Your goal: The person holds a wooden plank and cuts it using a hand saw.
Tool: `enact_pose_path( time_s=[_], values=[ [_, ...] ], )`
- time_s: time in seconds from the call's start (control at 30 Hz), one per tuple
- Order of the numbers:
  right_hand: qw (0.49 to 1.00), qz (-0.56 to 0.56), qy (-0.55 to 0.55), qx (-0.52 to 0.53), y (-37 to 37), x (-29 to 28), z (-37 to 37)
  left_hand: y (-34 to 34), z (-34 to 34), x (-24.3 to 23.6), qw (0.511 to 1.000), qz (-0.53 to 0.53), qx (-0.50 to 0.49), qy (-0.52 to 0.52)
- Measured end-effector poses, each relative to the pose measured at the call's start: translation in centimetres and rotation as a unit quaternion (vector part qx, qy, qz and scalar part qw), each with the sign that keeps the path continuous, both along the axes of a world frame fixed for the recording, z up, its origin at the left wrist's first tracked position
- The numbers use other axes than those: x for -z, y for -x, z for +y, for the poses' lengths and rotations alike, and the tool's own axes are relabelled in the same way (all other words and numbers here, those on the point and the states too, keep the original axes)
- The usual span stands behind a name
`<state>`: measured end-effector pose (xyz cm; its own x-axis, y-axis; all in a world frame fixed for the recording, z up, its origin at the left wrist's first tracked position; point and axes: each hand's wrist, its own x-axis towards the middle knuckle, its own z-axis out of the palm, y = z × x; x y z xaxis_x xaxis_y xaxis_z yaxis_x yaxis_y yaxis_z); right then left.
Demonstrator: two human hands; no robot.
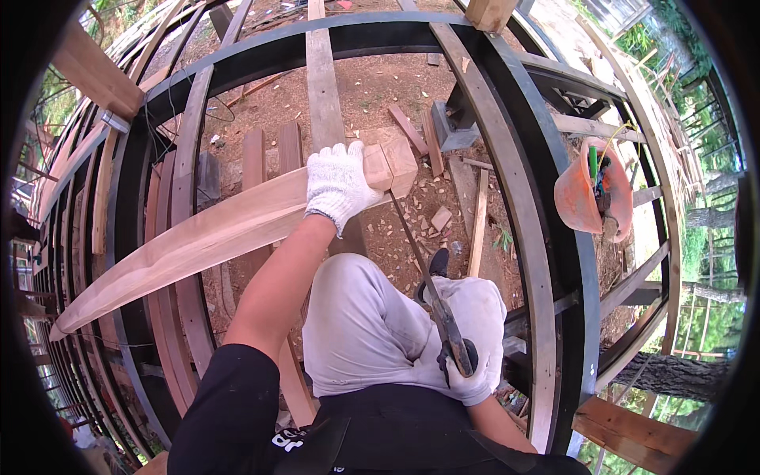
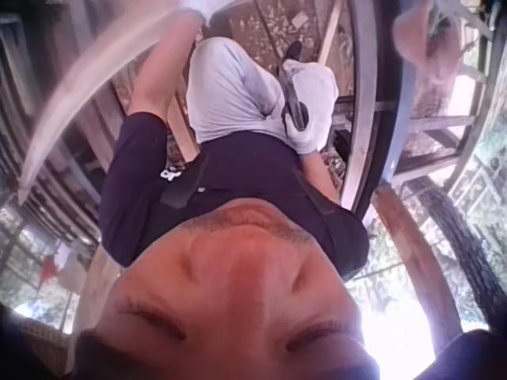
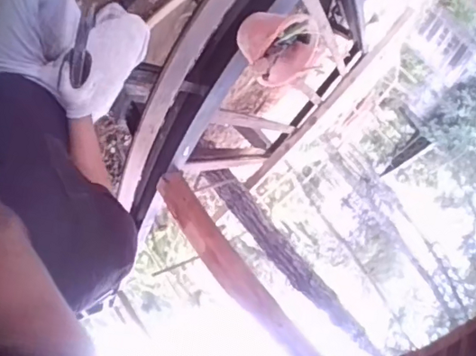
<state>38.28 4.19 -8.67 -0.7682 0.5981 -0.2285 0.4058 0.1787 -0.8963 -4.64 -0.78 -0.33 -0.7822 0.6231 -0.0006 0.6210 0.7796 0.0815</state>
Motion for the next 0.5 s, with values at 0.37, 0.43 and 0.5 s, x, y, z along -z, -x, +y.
enact_pose_path(
  time_s=[0.37,0.43,0.5],
  values=[
    [0.977,0.145,-0.156,0.010,16.7,1.5,3.6,-0.1,0.2,0.4,1.000,-0.009,0.002,-0.002],
    [0.989,0.086,-0.118,-0.027,8.9,-2.1,1.8,0.1,0.2,0.2,1.000,-0.007,-0.001,0.000],
    [0.999,0.004,-0.028,-0.044,1.9,-2.5,1.4,0.4,1.1,0.2,1.000,0.000,0.000,-0.008]
  ],
)
